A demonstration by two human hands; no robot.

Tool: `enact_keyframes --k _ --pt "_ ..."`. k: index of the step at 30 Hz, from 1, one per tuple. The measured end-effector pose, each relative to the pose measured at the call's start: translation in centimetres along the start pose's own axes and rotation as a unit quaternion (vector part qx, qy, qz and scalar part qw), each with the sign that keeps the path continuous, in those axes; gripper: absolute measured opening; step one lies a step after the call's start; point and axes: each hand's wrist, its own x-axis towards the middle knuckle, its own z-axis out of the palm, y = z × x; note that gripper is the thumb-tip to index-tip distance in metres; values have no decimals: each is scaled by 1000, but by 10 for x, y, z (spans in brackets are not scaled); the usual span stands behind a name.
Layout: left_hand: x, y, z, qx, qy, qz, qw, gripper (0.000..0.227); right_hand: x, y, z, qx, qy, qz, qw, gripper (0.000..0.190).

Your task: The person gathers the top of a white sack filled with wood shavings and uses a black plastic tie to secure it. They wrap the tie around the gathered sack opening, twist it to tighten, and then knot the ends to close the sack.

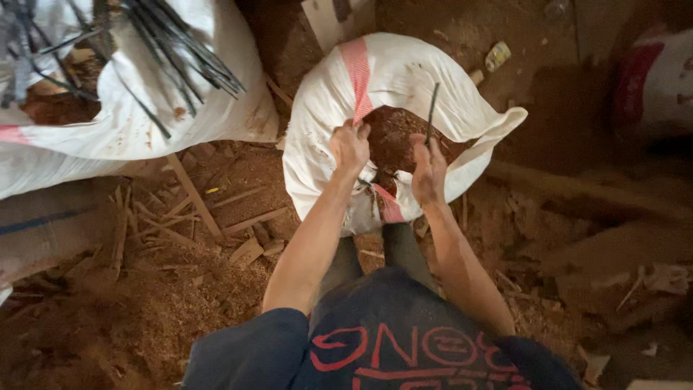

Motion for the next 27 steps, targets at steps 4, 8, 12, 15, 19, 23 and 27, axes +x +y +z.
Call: enact_keyframes --k 4,8,12,15,19,23,27 --pt "7 -11 -23 -114 -105 -92 984 43 -1 22 21 83 -74 56 992 40" --pt "16 -11 -39 -172 -229 -113 952 50 14 34 50 118 -110 117 980 34" --pt "6 -8 -38 -262 -217 -137 930 46 14 29 77 0 -45 21 999 26" --pt "5 -4 -32 -344 -245 -211 882 48 12 20 77 10 -29 29 999 24" --pt "21 -7 -38 -356 -288 -283 843 54 15 15 66 17 -21 58 998 24" --pt "21 -13 -45 -357 -306 -301 830 50 13 17 63 70 -31 94 993 23" --pt "19 -15 -32 -314 -335 -186 869 38 15 18 65 48 -31 74 996 25"
